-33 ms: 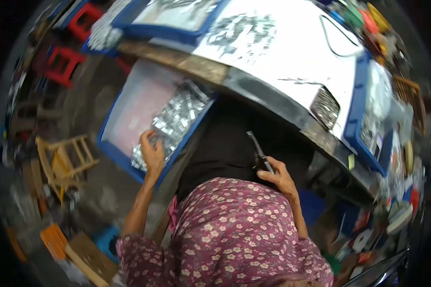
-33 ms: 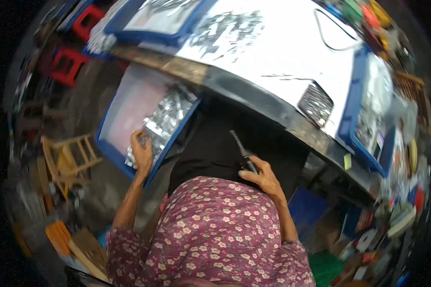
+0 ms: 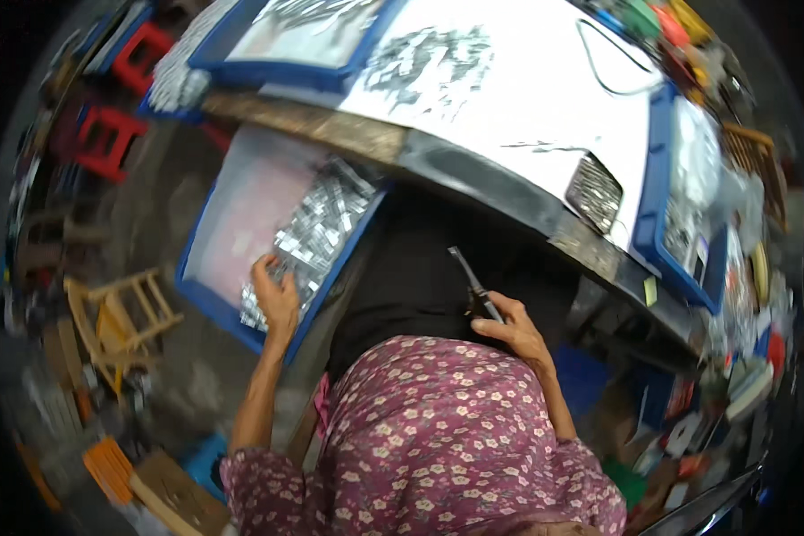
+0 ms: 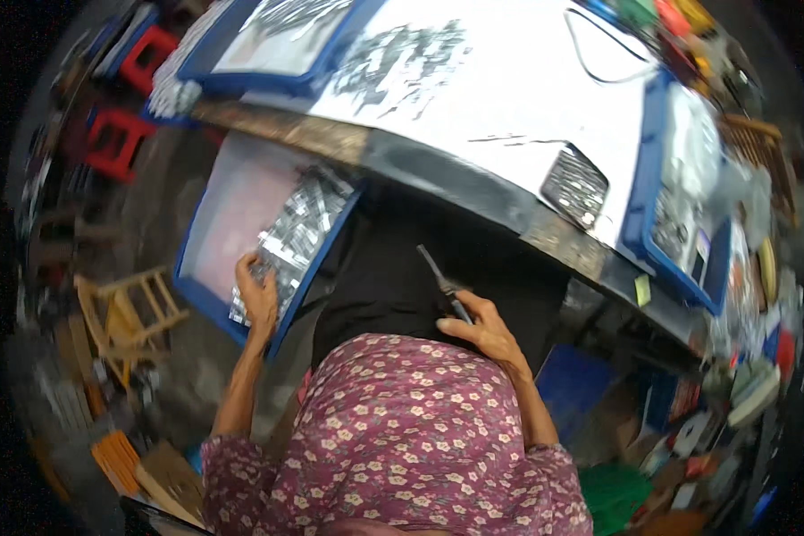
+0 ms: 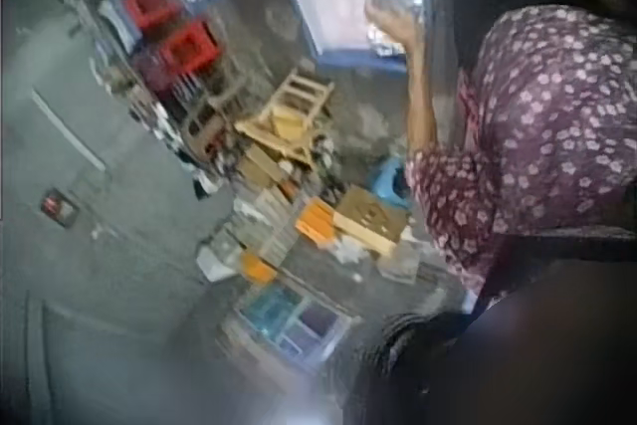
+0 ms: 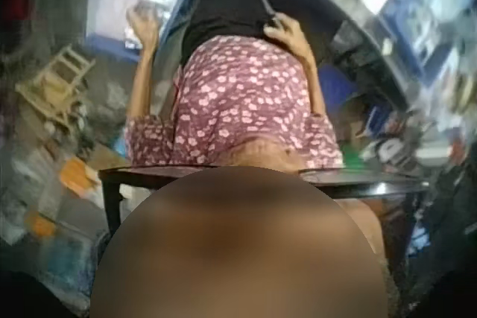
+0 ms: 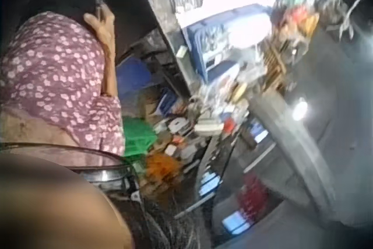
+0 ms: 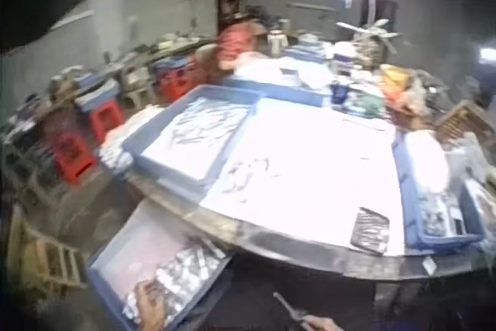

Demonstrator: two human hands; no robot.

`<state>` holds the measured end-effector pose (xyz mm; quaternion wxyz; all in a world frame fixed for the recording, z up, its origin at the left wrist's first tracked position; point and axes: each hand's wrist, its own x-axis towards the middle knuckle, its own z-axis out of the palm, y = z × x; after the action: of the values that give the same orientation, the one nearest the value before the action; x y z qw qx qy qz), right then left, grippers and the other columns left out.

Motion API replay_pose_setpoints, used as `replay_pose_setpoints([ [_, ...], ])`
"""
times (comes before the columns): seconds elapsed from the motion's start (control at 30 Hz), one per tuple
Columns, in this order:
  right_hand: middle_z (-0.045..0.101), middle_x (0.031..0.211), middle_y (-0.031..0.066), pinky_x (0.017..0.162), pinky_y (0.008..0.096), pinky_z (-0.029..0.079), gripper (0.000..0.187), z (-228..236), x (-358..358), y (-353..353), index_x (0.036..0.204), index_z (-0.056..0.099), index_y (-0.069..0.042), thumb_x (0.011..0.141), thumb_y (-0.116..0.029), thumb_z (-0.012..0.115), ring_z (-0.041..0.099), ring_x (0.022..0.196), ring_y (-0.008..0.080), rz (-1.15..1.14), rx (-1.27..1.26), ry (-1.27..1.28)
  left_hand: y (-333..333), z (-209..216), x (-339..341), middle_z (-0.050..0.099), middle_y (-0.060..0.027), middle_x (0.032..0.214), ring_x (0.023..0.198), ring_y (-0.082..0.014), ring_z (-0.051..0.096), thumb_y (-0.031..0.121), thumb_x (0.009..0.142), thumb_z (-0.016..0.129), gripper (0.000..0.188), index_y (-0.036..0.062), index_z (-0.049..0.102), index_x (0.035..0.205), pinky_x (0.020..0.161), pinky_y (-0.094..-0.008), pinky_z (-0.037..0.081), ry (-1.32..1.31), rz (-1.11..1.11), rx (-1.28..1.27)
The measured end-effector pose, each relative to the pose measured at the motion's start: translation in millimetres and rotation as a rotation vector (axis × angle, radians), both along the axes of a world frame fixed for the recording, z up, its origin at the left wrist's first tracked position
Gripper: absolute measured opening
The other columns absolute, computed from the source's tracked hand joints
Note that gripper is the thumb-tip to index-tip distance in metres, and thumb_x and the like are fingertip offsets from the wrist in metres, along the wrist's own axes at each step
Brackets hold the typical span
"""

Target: The recorder uses pliers to crimp or assemble small metal pins at a manufacturing workbench.

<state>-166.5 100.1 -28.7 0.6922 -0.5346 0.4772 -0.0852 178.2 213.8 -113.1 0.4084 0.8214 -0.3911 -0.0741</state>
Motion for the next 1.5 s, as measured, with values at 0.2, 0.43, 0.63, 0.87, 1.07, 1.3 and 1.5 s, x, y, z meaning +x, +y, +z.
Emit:
replay_pose_setpoints([
  [0.2, 0.043, 0.068, -0.0021, 0.058, 0.0253, 0.031, 0.037, 4, -6, 0, 0.088, 0.058, -0.001, 0.069, -0.031, 0.068, 0.04, 0.064, 0.0101, -0.023, -0.002, -0.036, -7, 12, 15, 0.047, -0.0188, 0.109, 0.108, -0.0341, 0.039, 0.002, 0.073, 0.058, 0.042, -0.0015, 0.043, 0.112, 0.094, -0.0416, 0.03, -0.382, -0.135, 0.228],
  [0.43, 0.04, 0.06, -0.0013, 0.052, 0.0273, 0.028, 0.036, 2, -10, 2, 0.08, 0.056, -0.002, 0.07, -0.034, 0.066, 0.037, 0.056, 0.0105, -0.045, -0.033, 0.036, -116, 80, -56, 0.051, -0.0183, 0.104, 0.098, -0.0333, 0.048, -0.003, 0.074, 0.054, 0.032, -0.0032, 0.05, 0.106, 0.087, -0.0375, 0.038, -0.132, -0.435, -0.218],
  [0.63, 0.051, 0.07, 0.0055, 0.062, 0.0321, 0.039, 0.035, 9, -13, 3, 0.091, 0.06, -0.007, 0.071, -0.035, 0.067, 0.05, 0.066, 0.0184, 0.018, 0.031, 0.163, -244, 126, -175, 0.055, -0.0167, 0.085, 0.083, -0.0302, 0.052, -0.009, 0.068, 0.051, 0.022, -0.0026, 0.055, 0.088, 0.074, -0.0385, 0.042, -0.182, -1.037, -0.412],
  [0.87, 0.046, 0.119, 0.0133, 0.081, 0.0356, 0.046, 0.03, -32, -31, 35, 0.111, 0.058, -0.018, 0.081, -0.015, 0.06, 0.051, 0.102, 0.0271, 0.065, -0.76, 0.004, -309, 96, -229, 0.052, -0.0098, 0.081, 0.078, -0.0254, 0.049, 0.003, 0.072, 0.055, 0.009, 0.0058, 0.055, 0.081, 0.067, -0.0374, 0.038, -0.548, -0.849, -0.22],
  [1.07, 0.049, 0.114, 0.0106, 0.076, 0.0308, 0.044, 0.033, -16, -20, 0, 0.108, 0.059, -0.009, 0.077, -0.02, 0.064, 0.053, 0.094, 0.0183, 0.046, -0.029, 0.164, -314, 100, -215, 0.054, -0.0089, 0.079, 0.08, -0.0251, 0.05, -0.001, 0.069, 0.055, 0.014, 0.0067, 0.054, 0.081, 0.07, -0.0384, 0.036, -0.649, -0.869, -0.139],
  [1.3, 0.043, 0.122, 0.0124, 0.081, 0.0318, 0.047, 0.034, -20, -23, 10, 0.108, 0.06, -0.023, 0.077, -0.01, 0.065, 0.051, 0.1, 0.0275, 0.033, -0.132, 0.146, -314, 107, -195, 0.055, -0.0098, 0.079, 0.079, -0.0267, 0.051, -0.001, 0.071, 0.056, 0.015, 0.0053, 0.055, 0.085, 0.069, -0.0385, 0.039, -0.58, -0.908, 0.015],
  [1.5, 0.042, 0.123, 0.0139, 0.082, 0.0327, 0.048, 0.038, -35, -30, 22, 0.109, 0.058, -0.022, 0.074, -0.012, 0.068, 0.051, 0.101, 0.0288, 0.095, -0.505, 0.105, -328, 98, -195, 0.056, -0.0133, 0.073, 0.072, -0.03, 0.053, -0.002, 0.071, 0.058, 0.014, 0.0032, 0.055, 0.083, 0.067, -0.0392, 0.042, -0.399, -1.012, 0.007],
])
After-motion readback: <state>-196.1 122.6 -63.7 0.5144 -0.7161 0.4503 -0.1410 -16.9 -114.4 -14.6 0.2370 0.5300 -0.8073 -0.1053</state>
